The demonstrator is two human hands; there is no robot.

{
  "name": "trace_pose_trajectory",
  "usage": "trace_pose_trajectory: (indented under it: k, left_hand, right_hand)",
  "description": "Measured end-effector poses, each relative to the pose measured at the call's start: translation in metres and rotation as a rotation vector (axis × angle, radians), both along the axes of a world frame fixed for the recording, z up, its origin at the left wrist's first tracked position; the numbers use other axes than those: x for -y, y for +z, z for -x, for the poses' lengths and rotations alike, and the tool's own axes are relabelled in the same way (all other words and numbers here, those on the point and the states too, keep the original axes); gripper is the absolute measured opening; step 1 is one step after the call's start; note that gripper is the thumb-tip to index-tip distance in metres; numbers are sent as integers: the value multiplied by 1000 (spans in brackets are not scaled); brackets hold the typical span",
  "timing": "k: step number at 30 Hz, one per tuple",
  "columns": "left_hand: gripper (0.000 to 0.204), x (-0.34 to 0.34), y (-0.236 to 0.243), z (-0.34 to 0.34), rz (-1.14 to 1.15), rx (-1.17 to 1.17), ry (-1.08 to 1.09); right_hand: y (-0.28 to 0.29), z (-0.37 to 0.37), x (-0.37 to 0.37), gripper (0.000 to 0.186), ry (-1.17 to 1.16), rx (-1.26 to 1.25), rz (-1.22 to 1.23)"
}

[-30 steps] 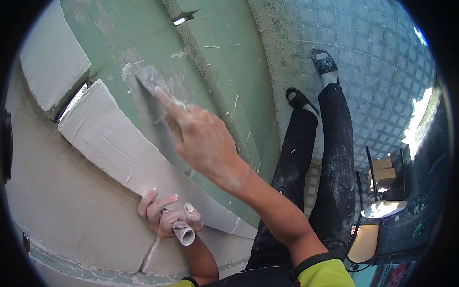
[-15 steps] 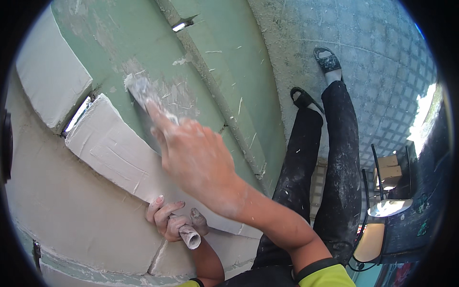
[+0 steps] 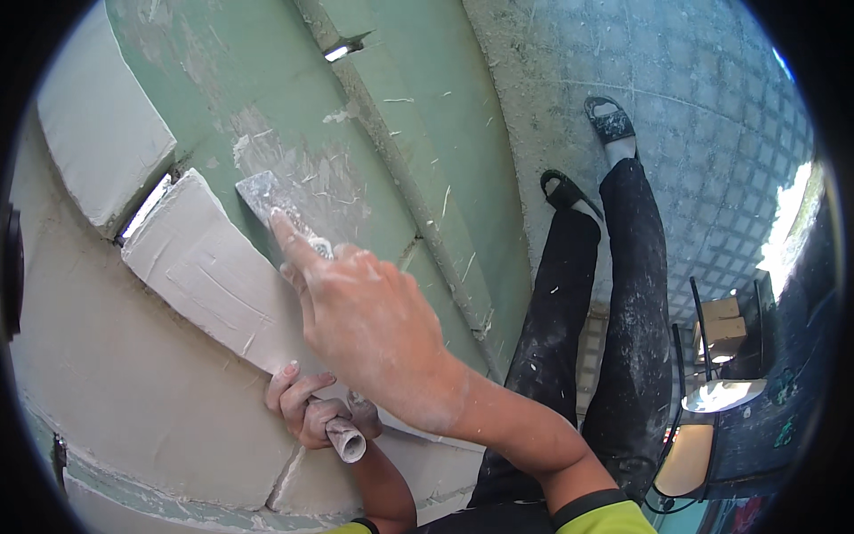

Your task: The person is using a putty knife/spatula to apply and smooth plaster or joint compound onto a wall and decorative molding.

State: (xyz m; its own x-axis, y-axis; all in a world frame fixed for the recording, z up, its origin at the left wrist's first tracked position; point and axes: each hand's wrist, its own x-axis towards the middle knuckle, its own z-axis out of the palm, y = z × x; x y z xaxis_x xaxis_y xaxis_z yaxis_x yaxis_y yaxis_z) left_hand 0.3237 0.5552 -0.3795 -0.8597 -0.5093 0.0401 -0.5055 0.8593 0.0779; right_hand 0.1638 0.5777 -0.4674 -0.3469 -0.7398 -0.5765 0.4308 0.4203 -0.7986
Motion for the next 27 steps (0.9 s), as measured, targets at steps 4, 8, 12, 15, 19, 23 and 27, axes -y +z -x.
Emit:
trace_pose_trajectory:
  k: [4, 8, 12, 15, 19, 23, 27]
  left_hand:
    - [32, 4, -2, 3, 27, -45, -41]
    - [32, 0, 2, 5, 12, -19, -20]
    - [32, 4, -6, 7, 25, -46, -44]
    - [32, 9, -2, 2, 19, -38, -81]
    - [31, 2, 0, 11, 19, -23, -38]
    - [30, 5, -2, 6, 15, -31, -66]
    - [28, 3, -1, 12, -9, -39, -59]
  right_hand:
    - [-12, 1, 21, 44, -65, -22, 11]
    - [-6, 3, 9, 46, -68, -30, 16]
    - [-15, 8, 13, 46, -42, 1, 3]
    - [-11, -2, 9, 43, -67, 6, -13]
    - [-25, 9, 22, 40, -98, 43, -75]
    - [-22, 11, 20, 40, -106, 33, -70]
    - [-27, 11, 19, 43, -64, -57, -34]
